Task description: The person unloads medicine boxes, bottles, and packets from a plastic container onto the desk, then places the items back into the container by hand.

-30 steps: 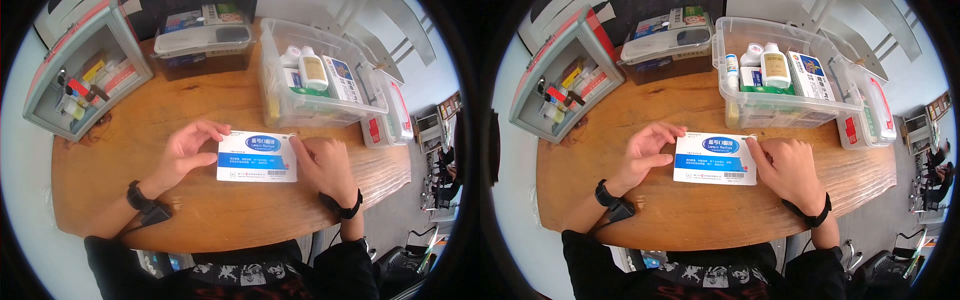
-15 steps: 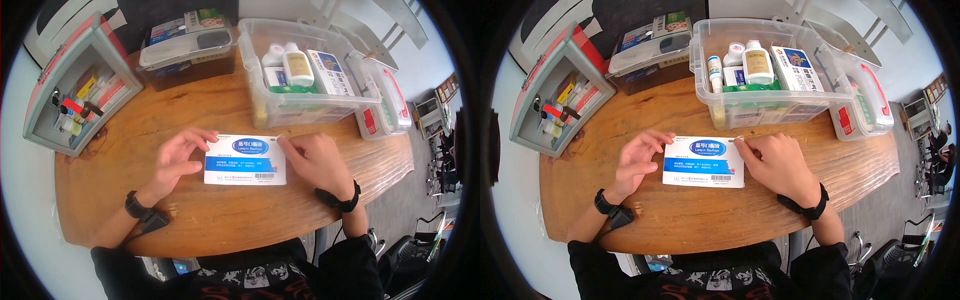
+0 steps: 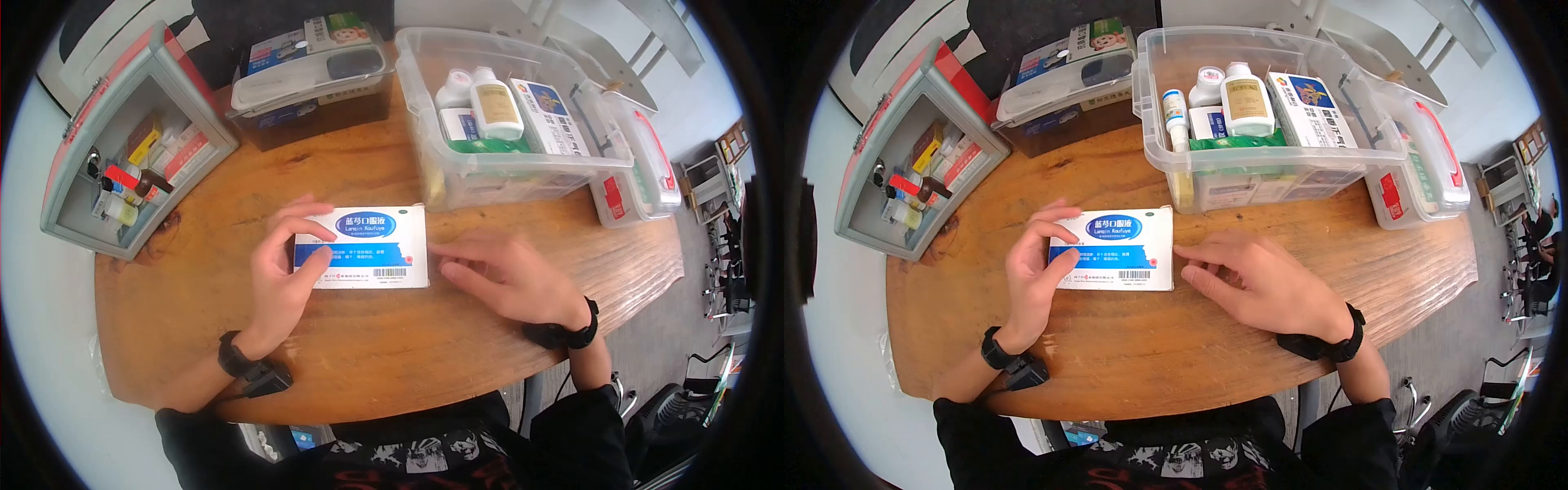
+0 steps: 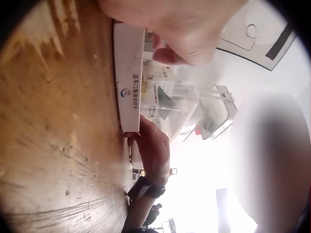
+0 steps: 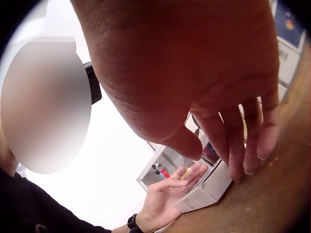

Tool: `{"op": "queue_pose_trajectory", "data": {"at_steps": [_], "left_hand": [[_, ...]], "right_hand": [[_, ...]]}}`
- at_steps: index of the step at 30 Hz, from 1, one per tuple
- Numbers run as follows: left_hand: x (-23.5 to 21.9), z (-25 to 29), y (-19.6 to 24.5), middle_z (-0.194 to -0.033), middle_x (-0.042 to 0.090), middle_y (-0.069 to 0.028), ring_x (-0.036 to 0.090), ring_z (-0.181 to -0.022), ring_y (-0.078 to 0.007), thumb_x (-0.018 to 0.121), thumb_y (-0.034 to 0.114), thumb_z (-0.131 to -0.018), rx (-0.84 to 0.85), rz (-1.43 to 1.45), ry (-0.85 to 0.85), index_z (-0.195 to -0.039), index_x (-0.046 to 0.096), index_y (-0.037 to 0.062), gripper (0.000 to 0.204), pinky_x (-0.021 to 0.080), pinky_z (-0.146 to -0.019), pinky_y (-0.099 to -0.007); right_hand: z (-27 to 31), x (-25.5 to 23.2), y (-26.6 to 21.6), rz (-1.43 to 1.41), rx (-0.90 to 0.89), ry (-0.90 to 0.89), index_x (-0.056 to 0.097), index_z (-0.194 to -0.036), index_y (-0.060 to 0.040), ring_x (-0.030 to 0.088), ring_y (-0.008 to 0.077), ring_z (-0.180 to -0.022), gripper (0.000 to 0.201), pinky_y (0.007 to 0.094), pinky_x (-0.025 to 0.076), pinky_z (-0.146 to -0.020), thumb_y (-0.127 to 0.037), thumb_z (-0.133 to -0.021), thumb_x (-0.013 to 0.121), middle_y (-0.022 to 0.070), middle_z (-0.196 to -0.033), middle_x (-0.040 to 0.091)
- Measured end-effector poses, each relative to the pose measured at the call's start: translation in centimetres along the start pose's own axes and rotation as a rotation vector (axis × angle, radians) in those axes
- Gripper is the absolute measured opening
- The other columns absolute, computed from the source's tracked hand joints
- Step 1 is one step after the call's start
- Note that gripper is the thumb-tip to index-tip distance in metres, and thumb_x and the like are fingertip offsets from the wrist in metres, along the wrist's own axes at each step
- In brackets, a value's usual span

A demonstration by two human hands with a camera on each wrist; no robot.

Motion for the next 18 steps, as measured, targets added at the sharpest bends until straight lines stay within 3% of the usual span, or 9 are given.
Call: {"op": "queue_pose_trajectory", "data": {"at_steps": [2,4,6,7,9,11,15,18], "left_hand": [[-0.7,-0.1,1.1,-0.146,0.066,-0.0136,0.043,-0.157,-0.037,0.07,-0.003,-0.092,0.037,-0.148,-0.011,-0.109,0.071,0.0065,0.02,0.029,-0.13,-0.052],[-0.5,0.0,3.0,-0.148,0.065,-0.0136,0.041,-0.158,-0.0378,0.07,-0.003,-0.092,0.069,-0.286,-0.03,-0.109,0.07,0.006,0.019,0.028,-0.13,-0.0559],[1.3,0.5,5.8,-0.145,0.067,-0.0085,0.042,-0.155,-0.039,0.073,-0.001,-0.091,0.142,-0.547,-0.142,-0.109,0.077,0.0132,0.023,0.023,-0.133,-0.0595],[2.2,0.9,6.4,-0.152,0.062,-0.0076,0.04,-0.157,-0.0385,0.078,0.005,-0.091,0.185,-0.658,-0.268,-0.121,0.076,0.016,0.031,0.017,-0.134,-0.0652],[3.2,1.1,6.5,-0.157,0.058,-0.009,0.039,-0.158,-0.0389,0.083,0.011,-0.09,0.177,-0.697,-0.354,-0.129,0.073,0.0161,0.041,0.017,-0.135,-0.0644],[3.8,1.3,5.5,-0.167,0.048,-0.0096,0.037,-0.159,-0.0386,0.092,0.021,-0.086,0.129,-0.749,-0.471,-0.149,0.064,0.0184,0.069,0.017,-0.137,-0.0627],[2.7,0.6,3.6,-0.168,0.049,-0.0099,0.037,-0.16,-0.0382,0.094,0.017,-0.083,0.089,-0.74,-0.424,-0.151,0.063,0.0167,0.074,0.023,-0.137,-0.0556],[1.9,-0.1,3.4,-0.166,0.052,-0.0092,0.039,-0.159,-0.0372,0.095,0.018,-0.081,0.064,-0.706,-0.407,-0.147,0.067,0.0152,0.071,0.023,-0.137,-0.0554]], "right_hand": [[0.2,0.8,0.6,-0.081,0.084,-0.077,0.073,-0.138,-0.0013,0.071,0.0318,-0.087,0.036,0.0399,0.056,-0.076,-0.02,-0.107,0.071,0.0181,-0.103,0.076],[0.3,1.1,1.0,-0.085,0.069,-0.072,0.071,-0.141,-0.0015,0.071,0.0317,-0.086,0.039,0.0394,0.057,-0.076,-0.019,-0.107,0.071,0.0167,-0.103,0.075],[0.2,0.9,0.9,-0.082,0.051,-0.07,0.069,-0.145,-0.0017,0.071,0.0317,-0.084,0.042,0.039,0.057,-0.076,-0.019,-0.107,0.071,0.0153,-0.102,0.074],[0.1,0.9,0.7,-0.075,0.075,-0.12,0.068,-0.148,-0.0035,0.07,0.0321,-0.086,0.044,0.0397,0.057,-0.078,-0.019,-0.107,0.071,0.0145,-0.103,0.073],[0.0,1.1,0.9,-0.068,0.097,-0.172,0.067,-0.151,-0.0053,0.07,0.0326,-0.088,0.046,0.0405,0.057,-0.079,-0.019,-0.107,0.071,0.0137,-0.104,0.072],[-0.1,1.5,-0.5,0.135,-0.168,-0.191,0.064,-0.155,-0.0096,0.069,0.0339,-0.093,0.05,0.0421,0.056,-0.083,-0.019,-0.107,0.069,0.0132,-0.105,0.069],[-0.1,2.1,-0.6,0.051,-0.064,-0.247,0.062,-0.159,-0.0127,0.067,0.0346,-0.097,0.052,0.0431,0.055,-0.086,-0.017,-0.107,0.067,0.0135,-0.104,0.068],[-0.4,2.0,-0.3,-0.018,-0.01,-0.213,0.062,-0.158,-0.0126,0.068,0.0343,-0.095,0.052,0.0428,0.056,-0.084,-0.016,-0.107,0.067,0.0136,-0.104,0.069]]}}
Point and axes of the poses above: each hand's wrist, its own z-axis away from the middle knuckle, its own x-axis out of the palm, y = z × x, the point moved 8 cm from there along -z, towards the middle knuckle
